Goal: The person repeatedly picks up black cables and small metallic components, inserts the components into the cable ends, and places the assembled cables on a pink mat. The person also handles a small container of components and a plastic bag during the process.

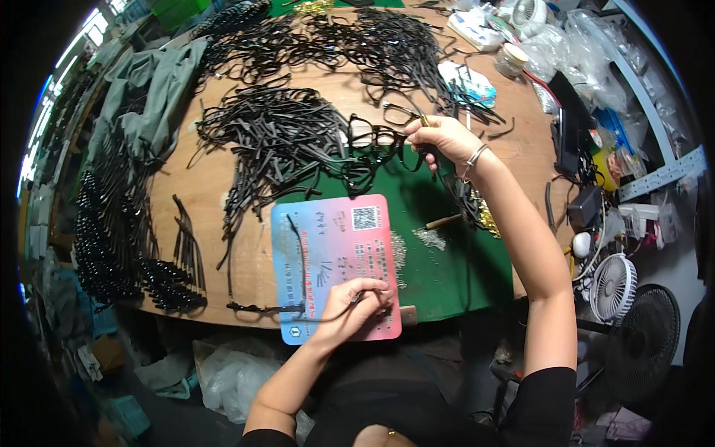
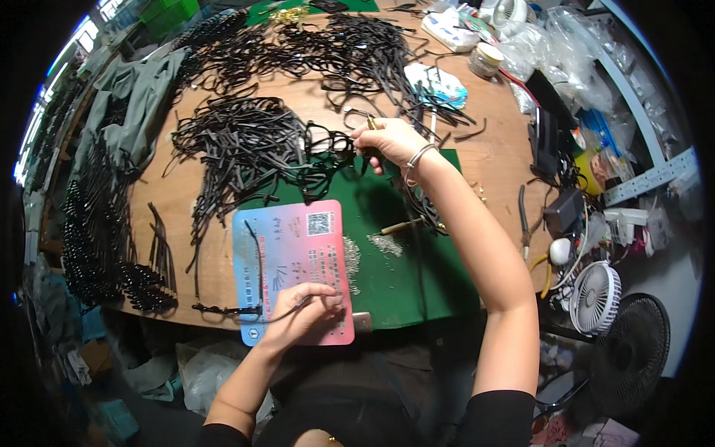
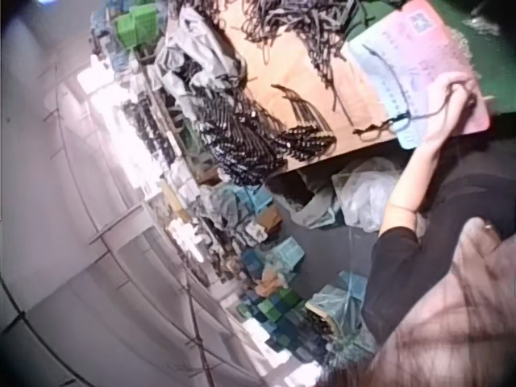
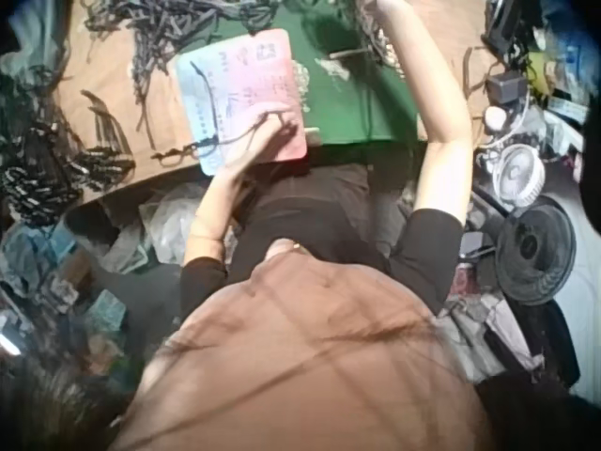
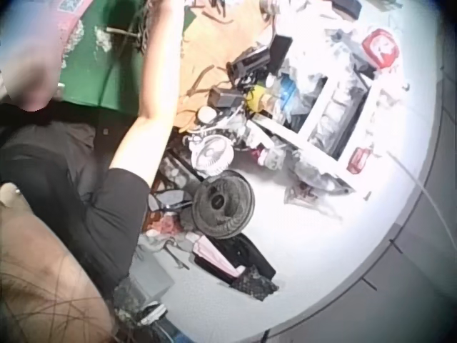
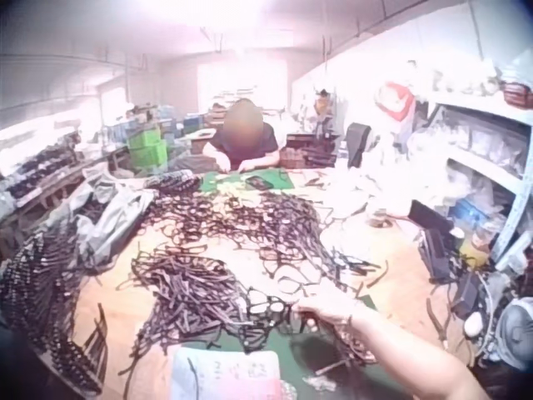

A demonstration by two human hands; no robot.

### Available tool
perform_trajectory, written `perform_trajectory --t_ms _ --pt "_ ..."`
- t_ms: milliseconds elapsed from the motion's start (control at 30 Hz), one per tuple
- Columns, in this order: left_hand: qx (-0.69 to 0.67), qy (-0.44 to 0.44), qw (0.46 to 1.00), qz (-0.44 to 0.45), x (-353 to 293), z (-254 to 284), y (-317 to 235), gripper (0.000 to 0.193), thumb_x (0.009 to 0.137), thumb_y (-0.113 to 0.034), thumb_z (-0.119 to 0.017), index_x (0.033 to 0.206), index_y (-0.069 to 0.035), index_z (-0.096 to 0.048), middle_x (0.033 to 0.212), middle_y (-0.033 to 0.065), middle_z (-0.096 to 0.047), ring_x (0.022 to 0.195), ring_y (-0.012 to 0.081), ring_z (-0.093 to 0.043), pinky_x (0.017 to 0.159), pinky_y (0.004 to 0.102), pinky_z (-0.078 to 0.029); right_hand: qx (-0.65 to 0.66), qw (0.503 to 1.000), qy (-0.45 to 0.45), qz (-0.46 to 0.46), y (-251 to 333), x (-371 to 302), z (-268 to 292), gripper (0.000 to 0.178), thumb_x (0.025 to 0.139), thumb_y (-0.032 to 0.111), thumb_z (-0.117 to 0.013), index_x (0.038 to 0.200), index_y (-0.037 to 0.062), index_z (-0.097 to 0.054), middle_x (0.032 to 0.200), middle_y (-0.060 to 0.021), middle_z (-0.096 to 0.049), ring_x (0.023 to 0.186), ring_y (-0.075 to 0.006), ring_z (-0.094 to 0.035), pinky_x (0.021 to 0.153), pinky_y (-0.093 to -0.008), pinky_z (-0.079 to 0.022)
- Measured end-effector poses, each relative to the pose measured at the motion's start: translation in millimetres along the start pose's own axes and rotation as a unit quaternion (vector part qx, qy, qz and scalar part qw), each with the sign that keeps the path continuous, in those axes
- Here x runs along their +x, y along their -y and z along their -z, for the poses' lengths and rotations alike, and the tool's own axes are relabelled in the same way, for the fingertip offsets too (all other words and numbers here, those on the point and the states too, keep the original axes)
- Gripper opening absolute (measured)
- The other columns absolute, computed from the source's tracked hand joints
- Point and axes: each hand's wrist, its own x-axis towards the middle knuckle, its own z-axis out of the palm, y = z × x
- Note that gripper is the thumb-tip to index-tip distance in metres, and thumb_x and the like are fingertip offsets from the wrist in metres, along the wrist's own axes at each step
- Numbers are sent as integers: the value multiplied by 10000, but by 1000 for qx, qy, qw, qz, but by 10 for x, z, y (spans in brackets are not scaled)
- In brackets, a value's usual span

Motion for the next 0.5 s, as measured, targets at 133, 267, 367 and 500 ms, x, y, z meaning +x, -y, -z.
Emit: perform_trajectory --t_ms 133,267,367,500 --pt "127 -29 991 -8 27 40 -58 142 919 -93 -521 886 35 -572 718 73 -622 641 91 -601 560 230 -497 90 996 0 -6 -56 -445 71 178 801 100 -608 962 34 -571 741 -24 -564 490 -77 -510 416 -222 -423" --pt "372 -145 905 -149 -4 183 66 107 875 -86 -547 864 12 -589 746 139 -622 644 238 -629 575 305 -493 25 992 119 -42 -265 -1210 -318 165 806 68 -595 964 27 -575 778 -31 -577 514 -73 -534 442 -212 -451" --pt "441 -184 855 -203 -37 157 115 81 828 -56 -582 871 11 -596 827 158 -597 708 332 -605 624 352 -486 62 970 220 -78 -696 -1710 -572 145 825 64 -586 960 16 -569 787 -30 -571 522 -63 -527 457 -202 -455" --pt "395 -169 885 -179 -59 186 230 125 810 -43 -619 908 31 -595 854 150 -622 748 278 -623 669 326 -488 73 954 241 -162 -1213 -1890 -721 147 818 82 -597 944 13 -566 804 -35 -581 614 -84 -562 539 -235 -477"
